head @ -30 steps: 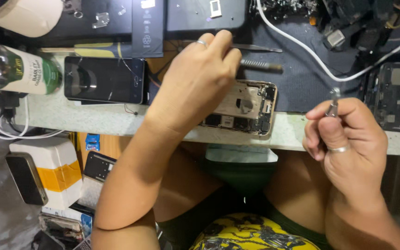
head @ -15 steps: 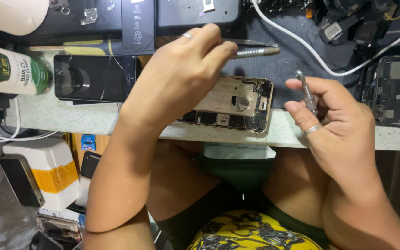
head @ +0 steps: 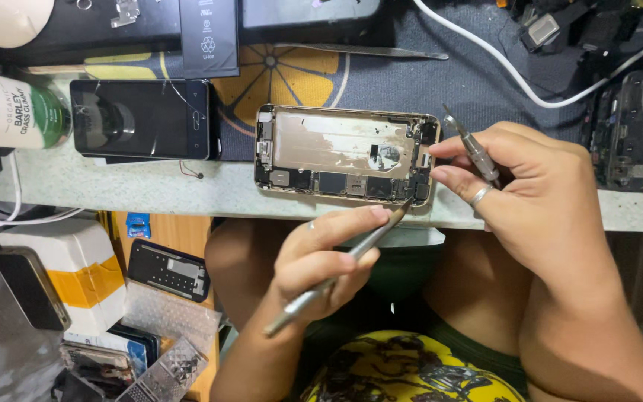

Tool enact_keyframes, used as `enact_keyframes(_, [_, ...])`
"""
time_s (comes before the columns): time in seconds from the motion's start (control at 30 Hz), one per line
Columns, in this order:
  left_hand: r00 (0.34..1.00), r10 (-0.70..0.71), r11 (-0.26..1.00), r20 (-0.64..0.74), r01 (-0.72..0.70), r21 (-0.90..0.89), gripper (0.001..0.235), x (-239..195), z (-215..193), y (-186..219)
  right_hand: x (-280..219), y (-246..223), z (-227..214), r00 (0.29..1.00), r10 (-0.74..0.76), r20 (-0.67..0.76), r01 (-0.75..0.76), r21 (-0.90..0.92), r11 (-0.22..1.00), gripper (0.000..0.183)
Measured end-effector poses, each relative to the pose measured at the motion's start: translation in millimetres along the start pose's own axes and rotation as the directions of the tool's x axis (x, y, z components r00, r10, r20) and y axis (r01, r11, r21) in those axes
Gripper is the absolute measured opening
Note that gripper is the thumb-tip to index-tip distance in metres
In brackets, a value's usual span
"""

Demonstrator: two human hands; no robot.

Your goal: The person uses a screwdriver and tweezers to remove screws and small components from the back of a disassembled smartphone. They carefully lift and reposition internal parts while working on the device's chassis.

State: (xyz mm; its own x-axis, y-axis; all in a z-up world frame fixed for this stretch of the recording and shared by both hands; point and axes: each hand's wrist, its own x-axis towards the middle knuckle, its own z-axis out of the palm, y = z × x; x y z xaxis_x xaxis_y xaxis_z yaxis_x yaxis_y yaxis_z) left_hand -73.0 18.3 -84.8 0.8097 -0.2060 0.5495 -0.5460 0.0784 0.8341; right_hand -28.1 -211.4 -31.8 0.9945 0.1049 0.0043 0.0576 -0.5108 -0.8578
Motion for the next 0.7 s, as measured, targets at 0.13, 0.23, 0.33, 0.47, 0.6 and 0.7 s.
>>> enact_keyframes(0.13, [0.98, 0.195, 0.935, 0.051, -0.201, 0.292, 0.031, 4.1, 4.4, -6.6, 0.2, -1.4, 2.5, 0.999, -0.023, -0.025, 0.023, -0.008, 1.0, 0.023])
enact_keyframes(0.23, [0.97, 0.23, 0.89, 0.079, -0.242, 0.385, 0.032, 8.7, 5.0, -5.2, 0.6, -1.0, 2.6, 1.0, -0.008, -0.024, 0.008, -0.018, 1.0, 0.023])
enact_keyframes(0.33, [0.963, 0.234, 0.882, 0.131, -0.267, 0.389, 0.033, 10.7, 2.9, -3.3, 0.4, -1.0, 3.2, 1.0, 0.005, -0.024, -0.006, -0.022, 1.0, 0.024])
enact_keyframes(0.47, [0.95, 0.256, 0.874, 0.178, -0.306, 0.378, 0.033, 12.6, 1.0, -4.0, 0.7, -1.5, 3.8, 1.0, -0.009, -0.03, 0.008, -0.015, 1.0, 0.023])
enact_keyframes(0.6, [0.939, 0.241, 0.871, 0.244, -0.32, 0.372, 0.032, 16.2, -2.3, -0.7, -0.3, -1.7, 4.0, 0.999, -0.001, -0.032, 0.0, -0.017, 1.0, 0.023])
enact_keyframes(0.7, [0.932, 0.207, 0.87, 0.297, -0.314, 0.381, 0.031, 21.7, -5.4, 6.4, 0.1, -1.6, 4.0, 0.999, 0.012, -0.031, -0.012, -0.016, 1.0, 0.023])
